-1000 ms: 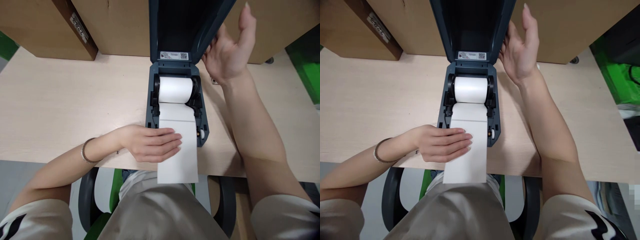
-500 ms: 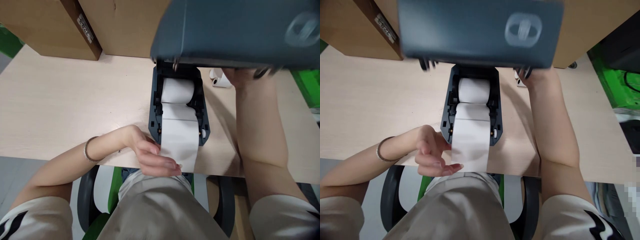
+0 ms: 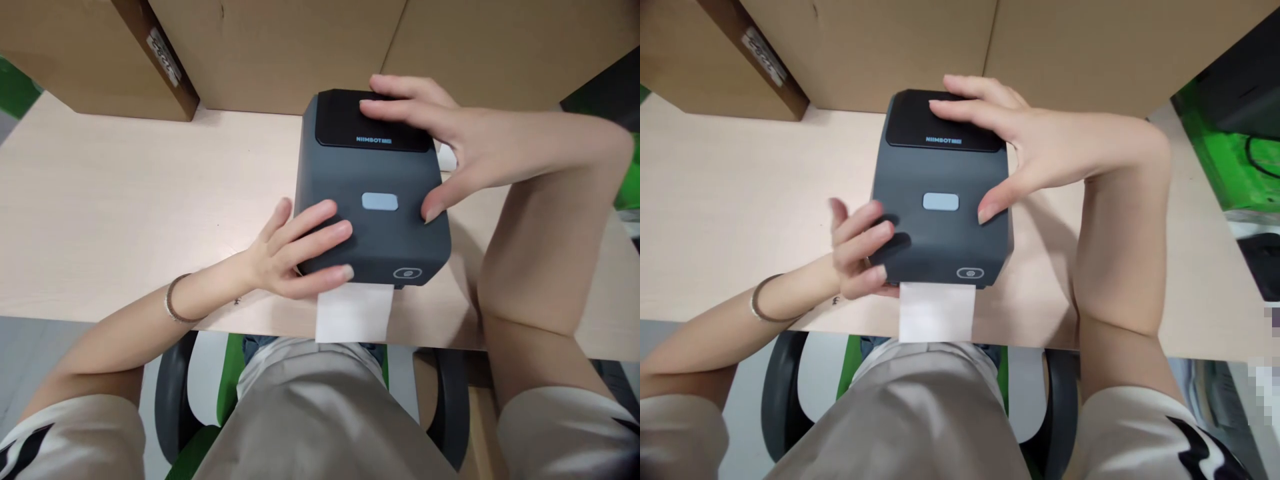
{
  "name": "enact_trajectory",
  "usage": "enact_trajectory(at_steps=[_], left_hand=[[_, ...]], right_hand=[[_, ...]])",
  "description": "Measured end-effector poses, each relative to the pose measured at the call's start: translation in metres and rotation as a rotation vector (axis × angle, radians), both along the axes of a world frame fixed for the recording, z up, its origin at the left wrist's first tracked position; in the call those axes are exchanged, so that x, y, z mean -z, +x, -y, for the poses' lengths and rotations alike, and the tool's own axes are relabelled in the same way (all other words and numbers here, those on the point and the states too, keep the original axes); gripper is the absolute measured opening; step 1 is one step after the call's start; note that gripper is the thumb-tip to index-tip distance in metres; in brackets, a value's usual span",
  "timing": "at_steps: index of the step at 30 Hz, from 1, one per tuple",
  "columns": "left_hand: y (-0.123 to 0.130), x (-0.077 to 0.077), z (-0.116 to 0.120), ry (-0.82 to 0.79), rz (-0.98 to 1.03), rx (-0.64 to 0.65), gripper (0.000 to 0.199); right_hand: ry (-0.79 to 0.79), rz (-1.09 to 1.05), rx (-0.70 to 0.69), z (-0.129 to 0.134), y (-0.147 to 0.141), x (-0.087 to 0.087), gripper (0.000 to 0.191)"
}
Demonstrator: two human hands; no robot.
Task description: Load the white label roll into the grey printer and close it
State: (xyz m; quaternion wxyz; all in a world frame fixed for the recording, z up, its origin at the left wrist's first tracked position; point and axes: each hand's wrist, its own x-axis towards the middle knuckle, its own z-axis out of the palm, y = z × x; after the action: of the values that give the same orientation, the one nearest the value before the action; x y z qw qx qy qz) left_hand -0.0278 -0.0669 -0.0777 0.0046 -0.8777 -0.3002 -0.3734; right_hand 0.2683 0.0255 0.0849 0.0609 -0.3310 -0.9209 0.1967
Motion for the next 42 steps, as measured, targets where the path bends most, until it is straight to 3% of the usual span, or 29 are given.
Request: enact_trajectory(at_steps=[4,9,13,17,19,22,24,28,30,33,36,42], left_hand=[[0.004,-0.026,0.000,0.094,-0.092,0.139,0.044],[0.008,-0.047,0.002,0.289,0.028,0.264,0.027],[0.003,-0.050,0.003,0.246,-0.016,0.300,0.023],[0.003,-0.050,0.003,0.169,-0.114,0.256,0.023],[0.004,-0.051,0.004,0.255,-0.087,0.271,0.022],[0.005,-0.054,0.006,0.446,0.003,0.294,0.016],[0.006,-0.055,0.006,0.532,0.022,0.284,0.013],[0.007,-0.053,0.004,0.549,-0.025,0.266,0.017],[0.007,-0.048,0.002,0.460,-0.051,0.268,0.018],[0.007,-0.038,0.001,0.347,-0.049,0.300,0.020],[0.008,-0.030,0.001,0.335,-0.005,0.304,0.024],[0.009,-0.017,0.002,0.377,-0.005,0.252,0.032]], right_hand=[[-0.003,0.019,-0.018,0.005,0.001,0.004,0.127],[-0.035,-0.009,0.007,0.008,-0.002,0.004,0.125],[0.017,0.008,-0.007,0.011,-0.006,0.004,0.118],[0.030,-0.021,0.042,0.012,-0.009,0.003,0.097],[0.028,-0.021,0.049,0.013,-0.007,0.002,0.099],[0.081,0.044,-0.011,0.020,0.000,0.001,0.118],[0.141,0.081,-0.049,0.030,0.004,0.003,0.118],[0.268,0.032,-0.149,0.064,-0.002,0.014,0.117],[0.300,0.011,-0.170,0.082,-0.011,0.019,0.117],[0.327,0.013,-0.135,0.102,-0.025,0.023,0.101],[0.352,0.014,-0.081,0.111,-0.033,0.022,0.087],[0.389,0.053,-0.030,0.118,-0.037,0.015,0.079]])
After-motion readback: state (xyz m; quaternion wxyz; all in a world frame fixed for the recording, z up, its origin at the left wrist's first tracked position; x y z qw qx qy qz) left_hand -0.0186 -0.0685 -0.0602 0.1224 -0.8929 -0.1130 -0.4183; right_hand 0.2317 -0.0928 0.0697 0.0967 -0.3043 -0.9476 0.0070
